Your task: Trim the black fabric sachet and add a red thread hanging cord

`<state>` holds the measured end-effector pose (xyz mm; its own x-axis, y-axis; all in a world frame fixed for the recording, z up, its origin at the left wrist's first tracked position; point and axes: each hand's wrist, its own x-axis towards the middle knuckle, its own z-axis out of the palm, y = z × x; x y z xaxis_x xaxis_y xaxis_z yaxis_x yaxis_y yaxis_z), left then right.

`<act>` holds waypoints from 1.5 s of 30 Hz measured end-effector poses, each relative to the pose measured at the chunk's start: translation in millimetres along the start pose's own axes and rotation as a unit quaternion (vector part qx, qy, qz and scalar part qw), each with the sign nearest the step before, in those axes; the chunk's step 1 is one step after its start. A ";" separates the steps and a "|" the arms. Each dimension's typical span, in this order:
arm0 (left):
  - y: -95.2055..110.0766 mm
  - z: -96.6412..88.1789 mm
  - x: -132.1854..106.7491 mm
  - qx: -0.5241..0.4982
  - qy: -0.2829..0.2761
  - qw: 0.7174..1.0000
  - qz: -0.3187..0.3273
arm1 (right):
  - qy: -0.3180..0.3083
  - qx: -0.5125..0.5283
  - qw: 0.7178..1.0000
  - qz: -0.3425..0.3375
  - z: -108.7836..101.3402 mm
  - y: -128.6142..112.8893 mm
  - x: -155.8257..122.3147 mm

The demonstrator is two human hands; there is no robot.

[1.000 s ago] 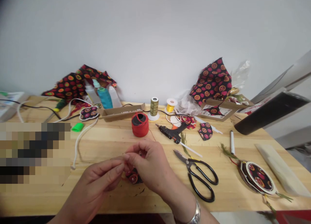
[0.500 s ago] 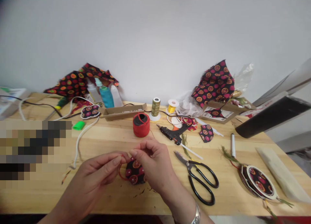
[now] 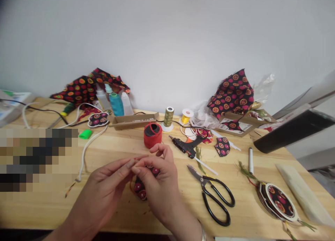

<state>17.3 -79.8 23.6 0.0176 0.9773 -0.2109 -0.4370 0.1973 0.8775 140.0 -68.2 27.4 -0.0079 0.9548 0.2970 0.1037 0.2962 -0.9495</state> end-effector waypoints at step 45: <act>-9.2 -1.6 -2.0 0.053 -0.057 0.992 -0.098 | -0.106 0.004 0.992 0.068 -18.5 11.1 7.8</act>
<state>19.8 -83.7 15.2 0.1966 0.9204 -0.3380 -0.3173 0.3859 0.8662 159.5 -57.9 21.1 -0.2034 0.9691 0.1392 0.1110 0.1641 -0.9802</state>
